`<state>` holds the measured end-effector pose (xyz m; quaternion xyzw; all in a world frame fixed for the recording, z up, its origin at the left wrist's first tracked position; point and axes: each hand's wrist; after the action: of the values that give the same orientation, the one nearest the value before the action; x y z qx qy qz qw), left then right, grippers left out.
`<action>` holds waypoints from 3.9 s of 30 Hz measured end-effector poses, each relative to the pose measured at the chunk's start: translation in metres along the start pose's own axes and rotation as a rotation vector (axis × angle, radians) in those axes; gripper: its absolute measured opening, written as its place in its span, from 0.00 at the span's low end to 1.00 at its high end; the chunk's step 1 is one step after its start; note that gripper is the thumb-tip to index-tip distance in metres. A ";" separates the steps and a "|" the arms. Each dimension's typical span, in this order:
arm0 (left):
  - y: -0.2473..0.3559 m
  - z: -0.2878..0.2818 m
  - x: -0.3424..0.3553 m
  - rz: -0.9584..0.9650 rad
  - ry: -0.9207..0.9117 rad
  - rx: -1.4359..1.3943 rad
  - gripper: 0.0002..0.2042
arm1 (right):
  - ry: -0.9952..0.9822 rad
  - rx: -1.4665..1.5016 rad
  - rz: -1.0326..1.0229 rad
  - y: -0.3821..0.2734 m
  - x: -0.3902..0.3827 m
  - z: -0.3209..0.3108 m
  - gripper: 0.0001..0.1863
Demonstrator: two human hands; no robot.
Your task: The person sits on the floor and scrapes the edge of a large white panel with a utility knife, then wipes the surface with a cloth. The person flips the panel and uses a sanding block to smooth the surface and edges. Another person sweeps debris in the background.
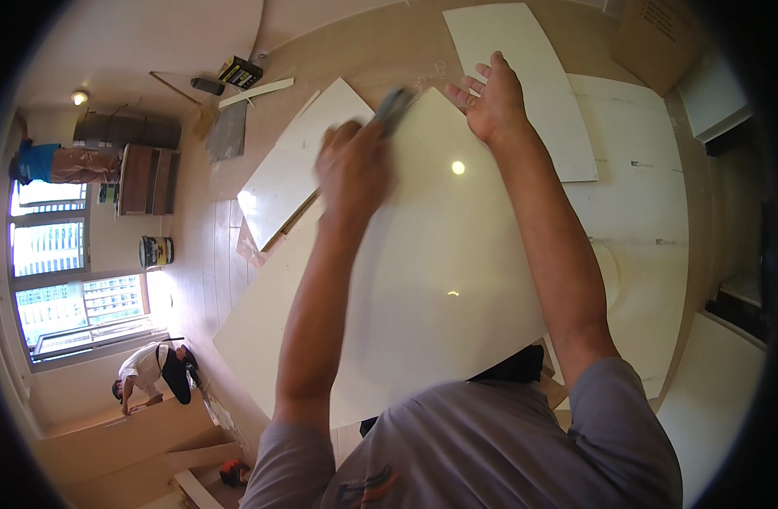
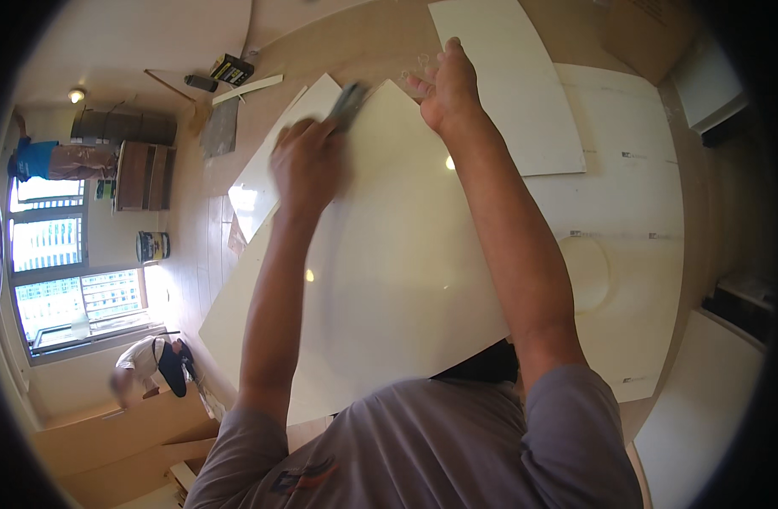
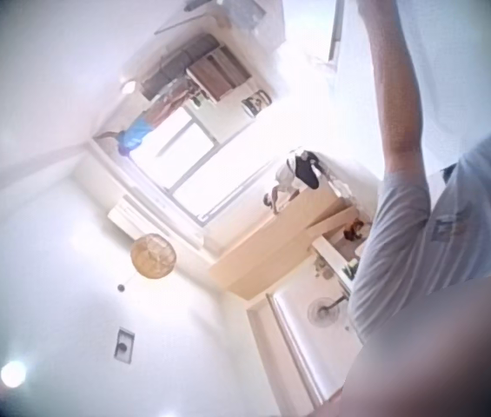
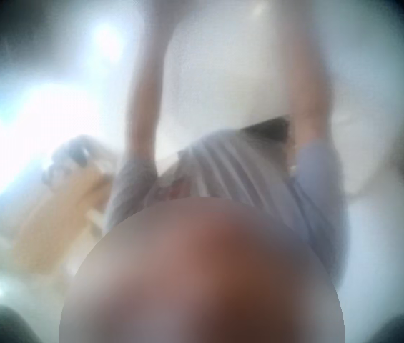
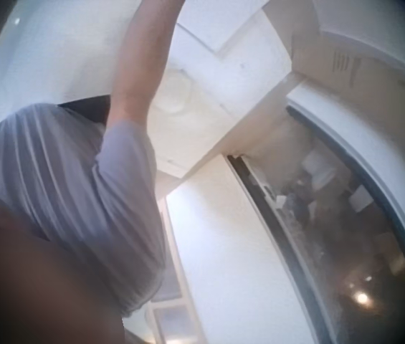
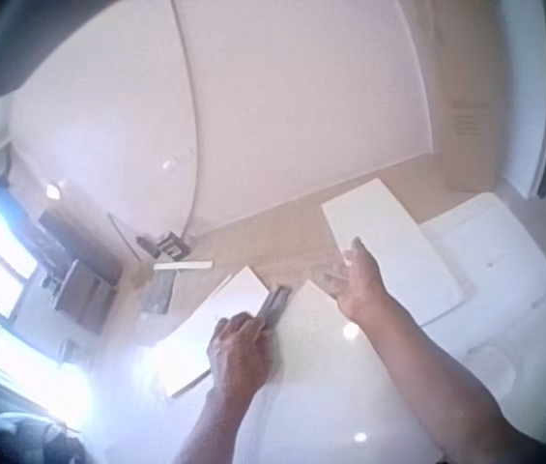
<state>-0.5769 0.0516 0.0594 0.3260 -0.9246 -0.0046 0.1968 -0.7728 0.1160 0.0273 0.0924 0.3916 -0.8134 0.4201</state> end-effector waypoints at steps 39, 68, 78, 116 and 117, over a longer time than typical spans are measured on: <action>-0.068 -0.049 -0.086 -0.552 -0.118 -0.116 0.07 | -0.282 -1.039 -0.713 0.028 0.015 -0.001 0.22; -0.170 -0.223 -0.479 -0.370 1.320 -1.544 0.21 | -1.788 -1.986 -0.281 0.110 -0.227 0.242 0.23; -0.169 -0.260 -0.469 -0.045 1.281 -1.470 0.23 | -1.321 -1.869 -1.186 0.014 -0.277 0.267 0.20; -0.203 -0.097 -0.394 -0.783 1.089 -1.694 0.21 | -1.321 -2.040 -1.217 0.253 -0.014 0.089 0.19; -0.206 -0.091 -0.384 -0.786 1.063 -1.740 0.20 | -1.305 -2.040 -1.200 0.255 -0.013 0.089 0.20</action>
<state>-0.1470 0.1327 -0.0237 0.3083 -0.2332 -0.5777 0.7189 -0.5564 -0.0262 -0.0489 -0.8425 0.5265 -0.1141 -0.0086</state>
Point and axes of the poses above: each hand's wrist, its own x-axis towards the middle knuckle, its own z-axis out of the palm, y = z × x, and after that the axes turned 1 degree about -y, right-handed
